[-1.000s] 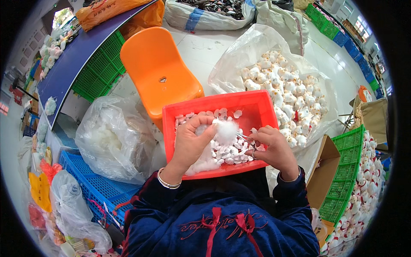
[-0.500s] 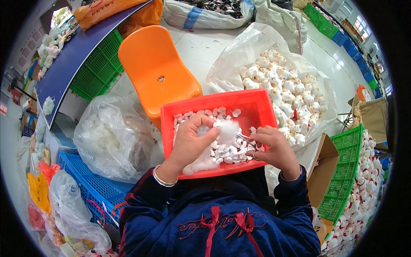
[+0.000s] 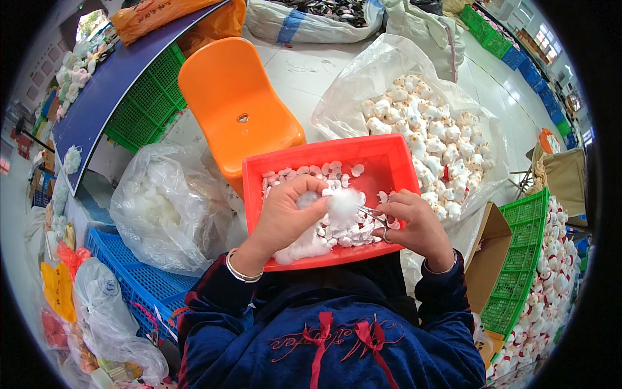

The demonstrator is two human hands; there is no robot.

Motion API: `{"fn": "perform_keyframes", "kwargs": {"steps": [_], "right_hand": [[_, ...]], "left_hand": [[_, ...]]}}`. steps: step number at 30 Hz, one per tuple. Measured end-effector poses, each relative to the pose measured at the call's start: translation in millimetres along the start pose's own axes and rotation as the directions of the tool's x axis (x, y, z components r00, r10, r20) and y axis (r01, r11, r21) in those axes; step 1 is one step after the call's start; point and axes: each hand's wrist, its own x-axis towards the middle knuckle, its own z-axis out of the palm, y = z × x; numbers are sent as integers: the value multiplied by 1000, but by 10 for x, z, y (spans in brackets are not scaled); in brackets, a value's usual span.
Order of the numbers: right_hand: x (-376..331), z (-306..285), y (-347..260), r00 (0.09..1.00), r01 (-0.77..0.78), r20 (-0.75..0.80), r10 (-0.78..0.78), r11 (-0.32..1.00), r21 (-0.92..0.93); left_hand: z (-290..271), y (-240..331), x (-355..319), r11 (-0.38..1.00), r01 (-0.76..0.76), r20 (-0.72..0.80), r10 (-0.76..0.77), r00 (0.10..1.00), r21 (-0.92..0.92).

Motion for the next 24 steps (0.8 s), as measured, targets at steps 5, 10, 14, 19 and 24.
{"fn": "perform_keyframes", "kwargs": {"steps": [5,10,14,19,24], "right_hand": [[9,-7,-61,1000,-30,6,30,999,16],[-25,8,-39,1000,-18,-6,18,1000,7],[-28,24,-44,1000,18,-7,-18,1000,2],[-32,45,-2,1000,13,-4,-13,1000,17],[-33,105,-9,1000,2,-25,0,995,95]], "left_hand": [[-20,85,-12,998,60,31,-60,998,21],[-36,56,-29,997,-69,39,68,997,36],[-43,46,-26,988,-130,59,126,990,78],[-75,130,26,988,-124,58,119,991,92],[-73,79,25,995,-101,55,102,993,-16]]}}
